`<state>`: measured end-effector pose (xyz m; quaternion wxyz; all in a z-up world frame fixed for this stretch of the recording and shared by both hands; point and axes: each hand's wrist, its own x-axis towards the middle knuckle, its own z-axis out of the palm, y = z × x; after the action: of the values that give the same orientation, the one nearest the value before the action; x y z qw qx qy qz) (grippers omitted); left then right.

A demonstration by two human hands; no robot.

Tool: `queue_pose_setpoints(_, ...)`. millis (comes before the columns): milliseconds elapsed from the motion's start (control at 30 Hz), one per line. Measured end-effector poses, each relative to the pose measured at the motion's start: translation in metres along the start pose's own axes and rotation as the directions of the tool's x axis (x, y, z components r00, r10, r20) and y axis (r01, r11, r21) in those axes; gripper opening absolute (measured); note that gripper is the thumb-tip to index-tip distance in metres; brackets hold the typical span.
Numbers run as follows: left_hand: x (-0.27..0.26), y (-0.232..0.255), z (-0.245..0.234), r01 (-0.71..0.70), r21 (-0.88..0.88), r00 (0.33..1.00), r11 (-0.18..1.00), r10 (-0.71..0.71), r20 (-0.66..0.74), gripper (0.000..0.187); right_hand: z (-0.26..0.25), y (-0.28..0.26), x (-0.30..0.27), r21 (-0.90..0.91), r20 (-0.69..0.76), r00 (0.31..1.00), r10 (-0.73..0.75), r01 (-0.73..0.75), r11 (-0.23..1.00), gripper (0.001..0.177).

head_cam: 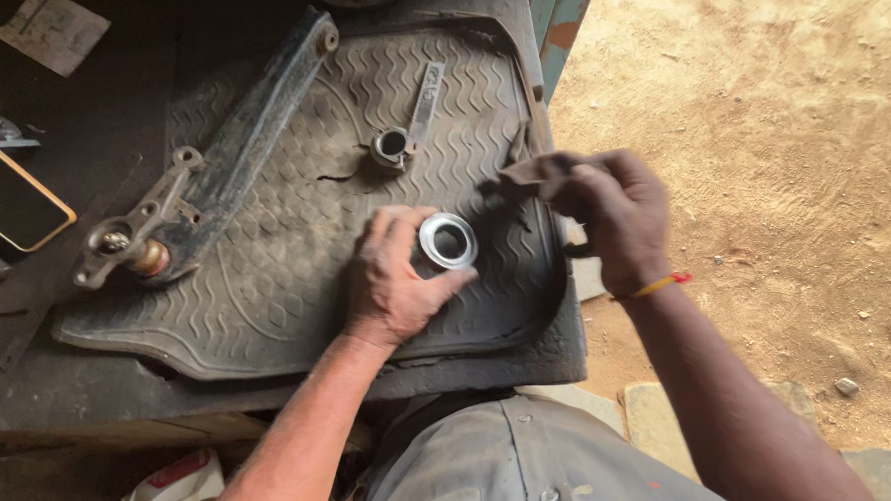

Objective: The person cleans a cylindrical metal part by scraping its interior with a flat metal tool and wiping it with a cloth. They then use a small pointed tool to scrape the inner surface of the part and wipe it again. Finally, they scrape the interior of a second cylindrical part with the flat tool and wipe it with the cloth.

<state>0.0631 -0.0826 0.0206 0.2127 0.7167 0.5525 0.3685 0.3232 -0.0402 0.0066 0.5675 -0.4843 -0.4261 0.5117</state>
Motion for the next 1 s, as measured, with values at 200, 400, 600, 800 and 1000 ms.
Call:
queue_pose_setpoints(200,-0.010,-0.006,-0.025,0.028,-0.017,0.956,0.999,-0.031,-0.290,0.059,-0.018,-0.055,-0.026,0.060,-0.039,0.997,0.067,-0.064,0.996,0.013)
queue_pose_setpoints(400,-0.022,0.003,-0.046,0.136,-0.129,0.917,0.982,-0.174,-0.358,0.068,0.043,-0.066,-0.044,-0.201,0.533,0.818,-0.214,0.369,0.907,0.029)
queue_pose_setpoints(600,-0.029,0.015,-0.051,0.029,0.042,0.907,0.999,-0.009,-0.422,0.064,0.122,0.002,-0.055,-0.286,0.911,0.373,-0.174,0.878,0.384,0.048)
queue_pose_setpoints(800,-0.043,-0.003,-0.048,0.109,-0.026,0.913,0.994,-0.111,-0.392,0.064,0.138,0.031,-0.045,-0.292,0.928,0.344,-0.146,0.912,0.288,0.036)
queue_pose_setpoints(1000,-0.032,-0.022,-0.064,0.076,-0.046,0.946,0.996,-0.087,-0.311,0.061,0.091,0.037,-0.015,-0.356,0.881,0.417,-0.223,0.895,0.269,0.027)
